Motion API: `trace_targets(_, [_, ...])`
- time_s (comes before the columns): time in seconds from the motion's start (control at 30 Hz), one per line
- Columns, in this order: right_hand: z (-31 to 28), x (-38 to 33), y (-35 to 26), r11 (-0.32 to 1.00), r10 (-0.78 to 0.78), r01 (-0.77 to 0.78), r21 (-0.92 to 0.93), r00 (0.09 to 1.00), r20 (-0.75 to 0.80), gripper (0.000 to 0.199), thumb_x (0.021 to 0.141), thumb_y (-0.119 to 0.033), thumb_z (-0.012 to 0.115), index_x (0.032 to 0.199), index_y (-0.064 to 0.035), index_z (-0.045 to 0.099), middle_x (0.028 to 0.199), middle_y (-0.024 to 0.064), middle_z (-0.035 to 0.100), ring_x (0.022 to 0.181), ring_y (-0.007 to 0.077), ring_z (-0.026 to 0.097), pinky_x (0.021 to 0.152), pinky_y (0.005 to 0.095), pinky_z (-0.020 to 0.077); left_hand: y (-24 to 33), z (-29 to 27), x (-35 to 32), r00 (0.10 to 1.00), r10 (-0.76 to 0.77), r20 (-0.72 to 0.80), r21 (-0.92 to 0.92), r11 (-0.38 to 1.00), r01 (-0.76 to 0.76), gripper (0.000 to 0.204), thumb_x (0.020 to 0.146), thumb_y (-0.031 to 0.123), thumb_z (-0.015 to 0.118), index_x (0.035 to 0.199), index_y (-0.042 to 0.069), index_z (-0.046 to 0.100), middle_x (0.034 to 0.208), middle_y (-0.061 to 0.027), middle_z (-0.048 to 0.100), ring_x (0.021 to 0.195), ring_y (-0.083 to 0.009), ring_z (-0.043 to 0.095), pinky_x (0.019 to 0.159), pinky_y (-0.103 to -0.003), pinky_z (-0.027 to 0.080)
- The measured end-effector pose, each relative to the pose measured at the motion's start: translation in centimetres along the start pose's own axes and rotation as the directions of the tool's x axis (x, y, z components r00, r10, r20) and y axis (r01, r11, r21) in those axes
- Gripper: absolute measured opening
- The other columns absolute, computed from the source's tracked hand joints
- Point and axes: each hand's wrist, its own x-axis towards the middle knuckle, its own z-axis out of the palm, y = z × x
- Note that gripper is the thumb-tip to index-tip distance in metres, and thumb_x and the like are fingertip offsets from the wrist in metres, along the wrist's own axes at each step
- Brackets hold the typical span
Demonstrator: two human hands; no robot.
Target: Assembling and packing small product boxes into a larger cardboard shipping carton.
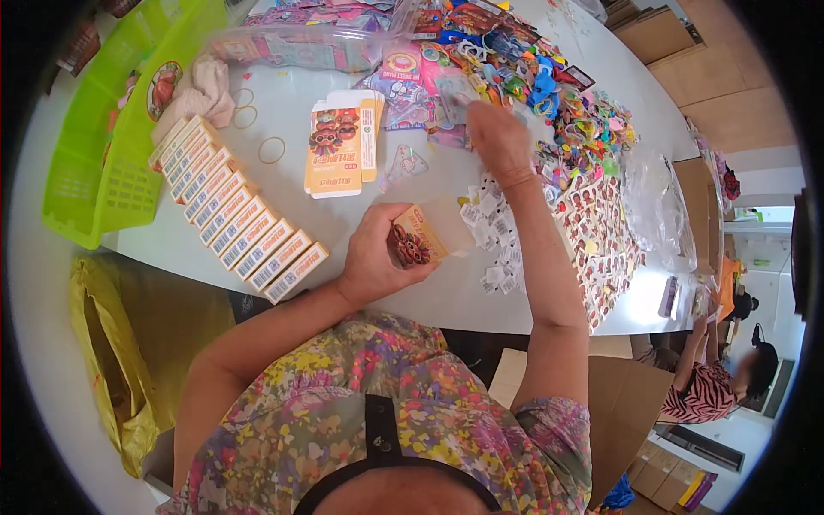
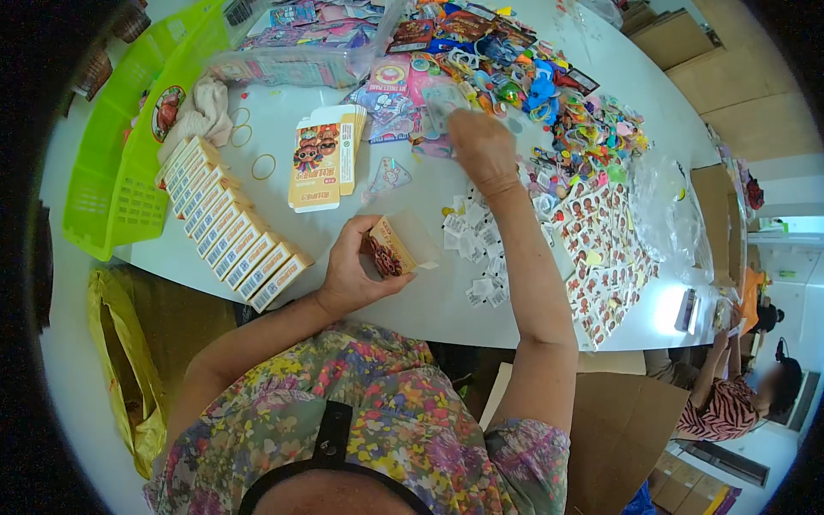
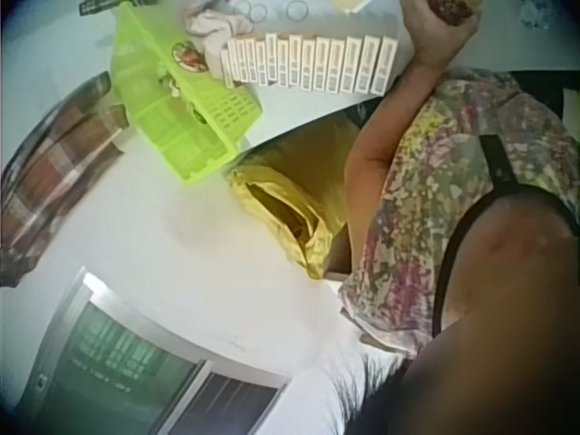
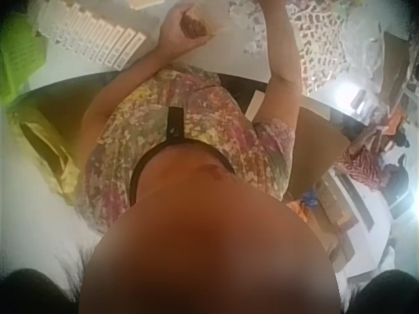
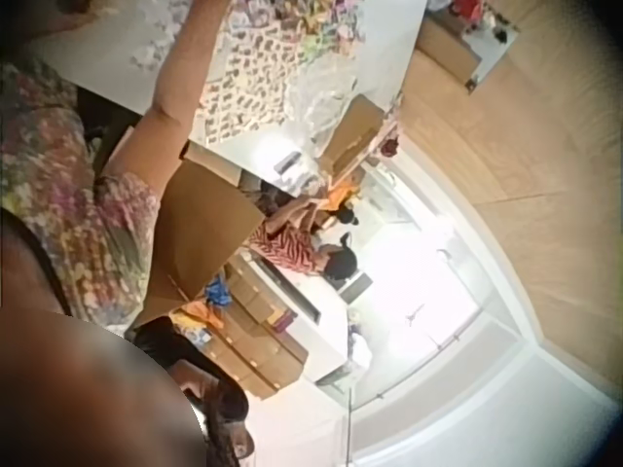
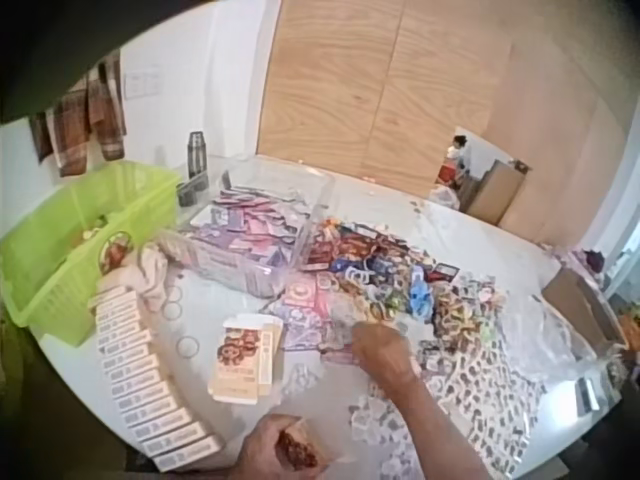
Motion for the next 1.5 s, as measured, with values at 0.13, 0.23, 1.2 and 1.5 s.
trace_targets(0.13, [-3.9, -0.1, -0.3, 0.693, 0.605, -0.468, 0.548, 0.791, -0.09, 0.019, 0.095, -0.018, 0.057, 0.102, -0.0039, 0.069, 0.074, 0.0073, 0.07, 0.064, 0.0192, 0.068, 0.059, 0.0281, 0.0519, 0.2, -0.3, 0.1, 0.998, 0.057, 0.002, 0.071, 0.996, -0.057, 0.068, 0.06, 0.017, 0.086, 0.118, 0.003, 0.053, 0.109, -0.015, 0.057, 0.102, -0.0324, 0.056, 0.089, -0.039, 0.047])
trace_targets(0.23, [-10.5, -0.3, -3.4, 0.29, 0.634, -0.426, 0.857, 0.756, 0.161, 0.023, 0.097, -0.018, 0.058, 0.096, 0.0023, 0.069, 0.072, 0.0069, 0.068, 0.057, 0.0112, 0.063, 0.052, 0.0232, 0.048, -0.1, -0.6, 0.2, 0.996, 0.087, 0.007, 0.114, 0.99, -0.088, 0.068, 0.059, 0.015, 0.085, 0.119, 0.003, 0.055, 0.11, -0.0152, 0.058, 0.103, -0.0337, 0.056, 0.09, -0.04, 0.046])
trace_targets(1.2, [-12.7, -5.4, -9.4, 0.305, 0.199, -0.382, 0.872, 0.921, 0.334, 0.016, 0.077, -0.003, 0.073, 0.092, -0.0001, 0.072, 0.114, 0.0108, 0.065, 0.108, 0.0207, 0.059, 0.091, 0.032, 0.0473, -0.3, -0.1, 0.0, 0.991, 0.134, 0.018, 0.037, 0.99, -0.134, 0.07, 0.056, 0.01, 0.087, 0.117, 0.004, 0.053, 0.11, -0.0143, 0.057, 0.101, -0.0335, 0.055, 0.089, -0.04, 0.045])
trace_targets(1.5, [-1.2, -1.7, 3.8, 0.875, 0.428, -0.384, 0.295, 0.898, -0.103, 0.026, 0.081, -0.019, 0.072, 0.099, -0.0009, 0.07, 0.101, 0.0146, 0.068, 0.088, 0.0276, 0.066, 0.077, 0.0379, 0.051, -0.5, -0.6, 0.0, 0.984, 0.118, 0.131, 0.097, 0.987, -0.131, 0.076, 0.061, 0.005, 0.086, 0.124, 0.003, 0.046, 0.115, -0.0101, 0.048, 0.103, -0.0206, 0.055, 0.089, -0.033, 0.048])
